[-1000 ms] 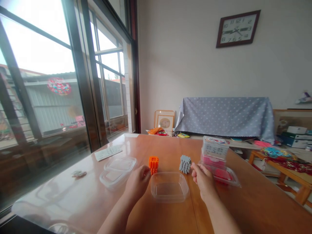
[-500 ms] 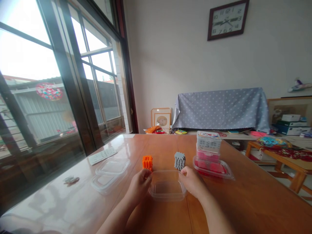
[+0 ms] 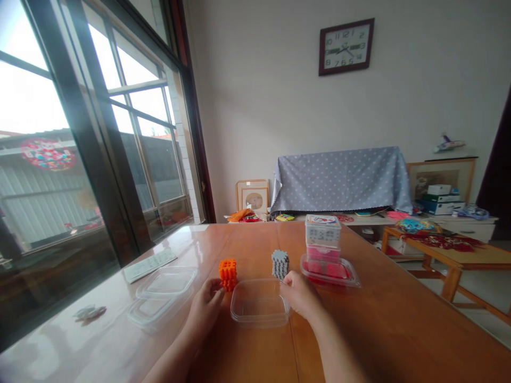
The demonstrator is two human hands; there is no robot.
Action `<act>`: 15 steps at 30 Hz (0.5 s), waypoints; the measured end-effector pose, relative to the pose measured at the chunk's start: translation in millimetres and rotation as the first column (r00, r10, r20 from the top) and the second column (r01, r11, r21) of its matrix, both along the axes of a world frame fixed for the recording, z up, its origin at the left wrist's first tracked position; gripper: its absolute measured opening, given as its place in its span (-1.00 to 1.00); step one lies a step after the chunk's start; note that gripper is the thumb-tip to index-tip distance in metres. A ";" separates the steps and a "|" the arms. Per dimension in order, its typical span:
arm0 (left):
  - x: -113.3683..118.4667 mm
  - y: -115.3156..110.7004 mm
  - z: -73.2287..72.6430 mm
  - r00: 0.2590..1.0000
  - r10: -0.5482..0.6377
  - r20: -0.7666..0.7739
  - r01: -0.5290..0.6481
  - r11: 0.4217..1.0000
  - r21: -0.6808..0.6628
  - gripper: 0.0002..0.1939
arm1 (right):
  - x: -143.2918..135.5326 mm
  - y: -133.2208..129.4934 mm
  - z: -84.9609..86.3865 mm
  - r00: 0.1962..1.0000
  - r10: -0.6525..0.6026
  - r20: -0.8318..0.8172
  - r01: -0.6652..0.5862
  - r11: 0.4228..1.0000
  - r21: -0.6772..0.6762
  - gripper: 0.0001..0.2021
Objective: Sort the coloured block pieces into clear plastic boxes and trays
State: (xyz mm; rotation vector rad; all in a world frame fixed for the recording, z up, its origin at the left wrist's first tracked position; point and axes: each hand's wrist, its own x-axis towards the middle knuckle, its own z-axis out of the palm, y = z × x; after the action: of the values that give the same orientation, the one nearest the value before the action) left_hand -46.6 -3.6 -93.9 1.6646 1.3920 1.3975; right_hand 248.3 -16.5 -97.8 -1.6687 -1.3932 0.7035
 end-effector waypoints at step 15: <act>-1.7 -6.6 7.1 0.990 0.129 0.056 -0.130 0.991 0.022 -0.71 | 1.7 -8.3 17.2 0.994 0.009 -0.106 -0.012 0.999 -0.034 -0.76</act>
State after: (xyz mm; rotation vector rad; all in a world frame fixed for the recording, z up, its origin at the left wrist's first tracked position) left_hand -48.3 -10.1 -86.8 1.5636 1.4794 1.5274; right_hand 250.0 -24.8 -80.7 -1.6277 -1.3226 0.8150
